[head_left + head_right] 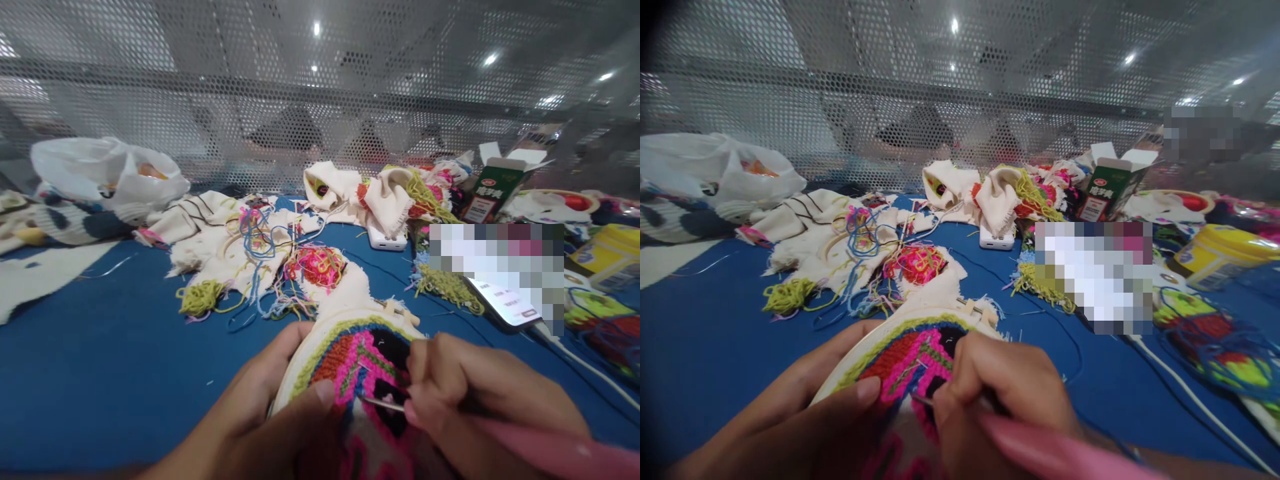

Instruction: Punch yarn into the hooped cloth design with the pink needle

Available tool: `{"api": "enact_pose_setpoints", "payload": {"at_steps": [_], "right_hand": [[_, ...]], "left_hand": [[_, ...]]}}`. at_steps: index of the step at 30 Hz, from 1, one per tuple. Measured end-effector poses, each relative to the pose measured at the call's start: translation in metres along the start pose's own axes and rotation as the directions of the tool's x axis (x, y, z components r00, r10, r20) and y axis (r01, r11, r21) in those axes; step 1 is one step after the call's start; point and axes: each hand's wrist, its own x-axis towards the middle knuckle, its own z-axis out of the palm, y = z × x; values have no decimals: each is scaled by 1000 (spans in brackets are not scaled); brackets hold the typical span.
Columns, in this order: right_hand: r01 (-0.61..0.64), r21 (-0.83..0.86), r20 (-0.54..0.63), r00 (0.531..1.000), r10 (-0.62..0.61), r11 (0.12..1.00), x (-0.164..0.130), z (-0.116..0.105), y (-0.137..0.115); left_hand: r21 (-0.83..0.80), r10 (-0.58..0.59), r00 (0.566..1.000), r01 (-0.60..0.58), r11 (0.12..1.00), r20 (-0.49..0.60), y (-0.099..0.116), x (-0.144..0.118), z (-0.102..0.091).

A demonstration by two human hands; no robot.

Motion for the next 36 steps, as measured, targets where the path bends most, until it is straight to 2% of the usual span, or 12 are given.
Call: {"api": "enact_pose_setpoints", "payload": {"at_steps": [5, 11, 15, 21, 24, 29, 34, 36], "right_hand": [[-70, 91, 55, 996, 65, 993, 9, -9, -6], [-112, 135, 29, 994, 109, 984, 10, -9, -6], [-99, 74, 14, 995, 98, 992, 9, -8, -6], [-39, -52, 9, 999, 39, 998, 7, -7, -4], [-55, -10, 14, 998, 55, 998, 8, -7, -3], [-108, 69, 69, 992, 103, 992, 12, -11, -6], [-85, -35, 70, 994, 87, 996, 12, -9, -7], [-35, -94, 74, 996, 42, 995, 11, -7, -6]], "left_hand": [[-5, 8, 999, -8, 1000, -36, -1, 0, 1], [-50, -1, 1000, 0, 999, -32, -1, 0, 3], [-28, 20, 998, -21, 999, -64, -1, 0, 2], [-13, -1, 999, 0, 1000, -44, -1, -1, 0], [-8, 28, 998, -28, 1000, -51, -1, -1, 0], [-83, 17, 1000, -17, 996, 0, -2, -1, 3], [26, 64, 998, -64, 998, 15, -3, 1, 1], [84, 88, 996, -87, 993, -7, -4, 1, 0]]}}
